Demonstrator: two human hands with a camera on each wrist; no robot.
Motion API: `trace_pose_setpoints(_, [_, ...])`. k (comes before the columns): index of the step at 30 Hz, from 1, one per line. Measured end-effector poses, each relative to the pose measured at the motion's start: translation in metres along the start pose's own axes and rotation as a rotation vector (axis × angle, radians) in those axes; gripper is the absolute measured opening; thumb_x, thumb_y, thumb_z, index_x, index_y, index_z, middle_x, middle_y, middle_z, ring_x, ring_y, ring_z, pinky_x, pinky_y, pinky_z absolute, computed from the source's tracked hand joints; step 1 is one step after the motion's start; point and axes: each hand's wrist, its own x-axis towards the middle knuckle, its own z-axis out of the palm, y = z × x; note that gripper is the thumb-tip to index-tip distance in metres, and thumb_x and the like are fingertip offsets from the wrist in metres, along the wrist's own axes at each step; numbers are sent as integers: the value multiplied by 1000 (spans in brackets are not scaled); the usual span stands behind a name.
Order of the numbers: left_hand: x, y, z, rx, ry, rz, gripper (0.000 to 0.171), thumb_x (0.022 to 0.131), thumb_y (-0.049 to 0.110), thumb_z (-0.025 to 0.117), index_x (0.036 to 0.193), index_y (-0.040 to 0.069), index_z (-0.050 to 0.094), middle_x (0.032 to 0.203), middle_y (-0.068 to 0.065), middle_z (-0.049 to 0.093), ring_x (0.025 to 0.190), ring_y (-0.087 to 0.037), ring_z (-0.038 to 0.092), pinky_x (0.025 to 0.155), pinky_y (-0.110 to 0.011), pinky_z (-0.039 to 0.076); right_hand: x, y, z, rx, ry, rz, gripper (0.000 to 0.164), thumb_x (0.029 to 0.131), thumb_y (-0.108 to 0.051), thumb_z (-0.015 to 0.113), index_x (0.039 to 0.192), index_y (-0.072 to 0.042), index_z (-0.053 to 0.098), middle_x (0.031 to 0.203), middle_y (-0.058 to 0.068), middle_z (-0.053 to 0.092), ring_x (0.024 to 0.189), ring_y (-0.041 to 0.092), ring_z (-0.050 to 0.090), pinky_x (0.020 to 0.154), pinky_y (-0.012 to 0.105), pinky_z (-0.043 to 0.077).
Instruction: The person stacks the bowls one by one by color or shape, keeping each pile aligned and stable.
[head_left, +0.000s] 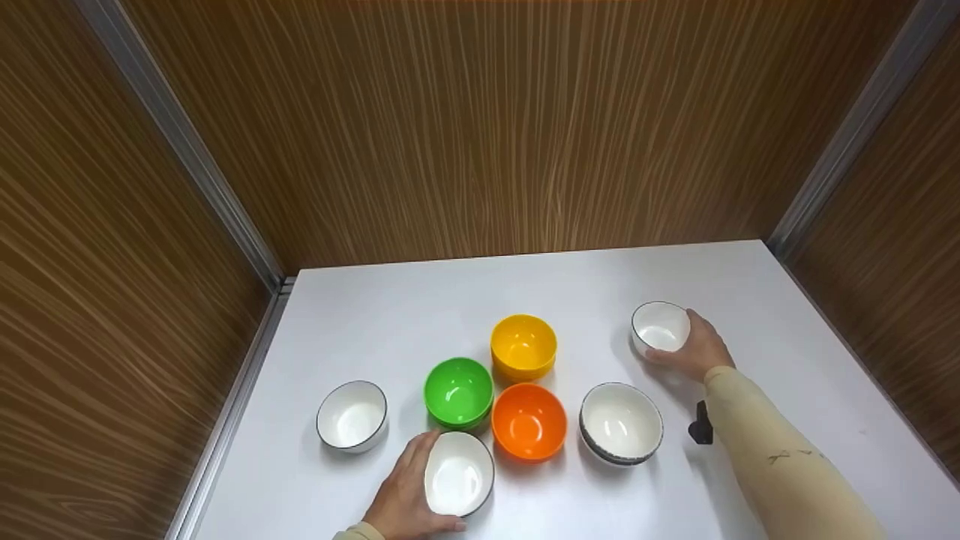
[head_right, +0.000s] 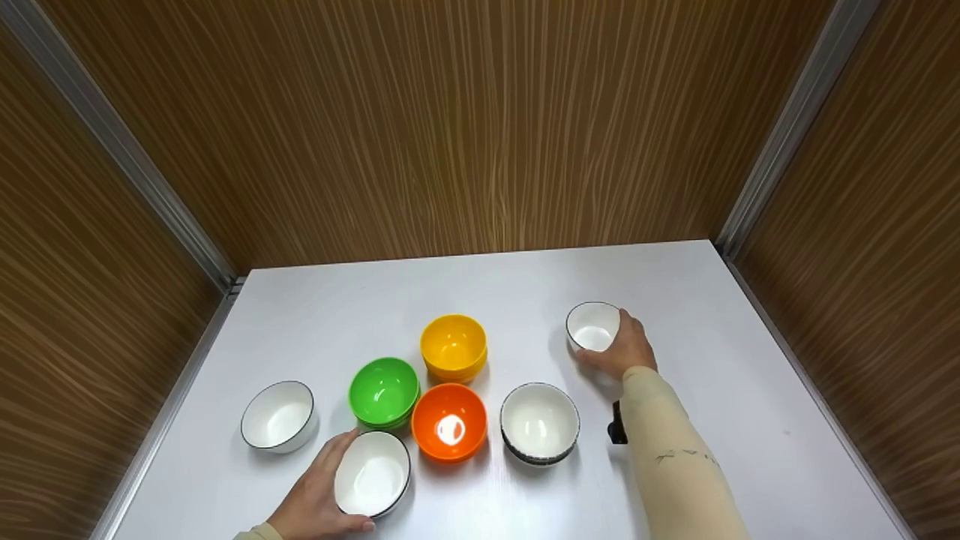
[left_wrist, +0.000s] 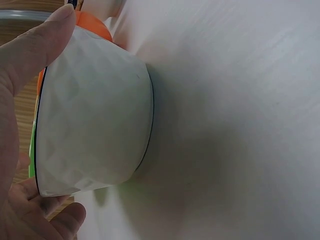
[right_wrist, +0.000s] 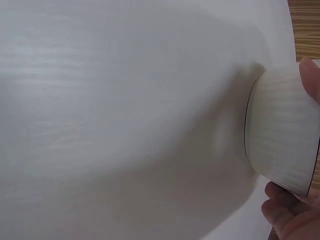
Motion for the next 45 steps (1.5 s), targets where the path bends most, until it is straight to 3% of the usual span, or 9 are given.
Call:
trace_pose_setpoints(7, [0,1,-1,-10,-1,-7,130,47,52,92,148,1,27,144,-14,37,127,-31,44,102,-50,42,-3,1,-4,9,29,-17,121,66,-46,86,148,9,16,145,34,29,133,51,27,109,62,23])
trace_pose_setpoints(12, [-3,-2,-3,-14,-1,-15,129,48,52,92,148,1,26,143,-14,37,126,-31,45,101,-51,43,-8,-12,-12,12,73,-68,121,65,-49,85,147,9,18,144,34,31,132,50,30,108,62,25])
trace_pose_setpoints(23, [-12,-10,-10,10,43,-17,131,50,52,91,148,-4,23,133,-11,52,120,-28,50,96,-51,47,-19,-78,-30,44,131,-249,121,62,-53,86,151,-2,21,148,24,34,132,44,35,104,62,32])
trace_pose_setpoints(31, [-14,-11,-14,-22,-15,-65,125,53,54,88,146,-5,28,134,-17,51,120,-33,50,96,-55,45,-41,-128,-27,60,118,-375,120,58,-49,90,151,-8,26,149,16,36,132,36,38,105,56,36])
trace_pose_setpoints(38, [-12,-11,-12,-23,-32,-55,116,55,55,87,141,-5,38,130,-18,53,117,-32,52,96,-53,46,-65,-158,-23,32,110,-559,113,58,-45,90,149,-11,31,148,12,40,130,33,43,104,53,40])
trace_pose_setpoints(45, [-8,-13,-12,-35,-39,-64,115,55,54,88,140,-6,38,131,-19,52,119,-34,51,97,-54,44,-85,-179,-14,11,63,-693,112,60,-46,89,150,-14,30,150,7,37,131,30,43,103,50,41])
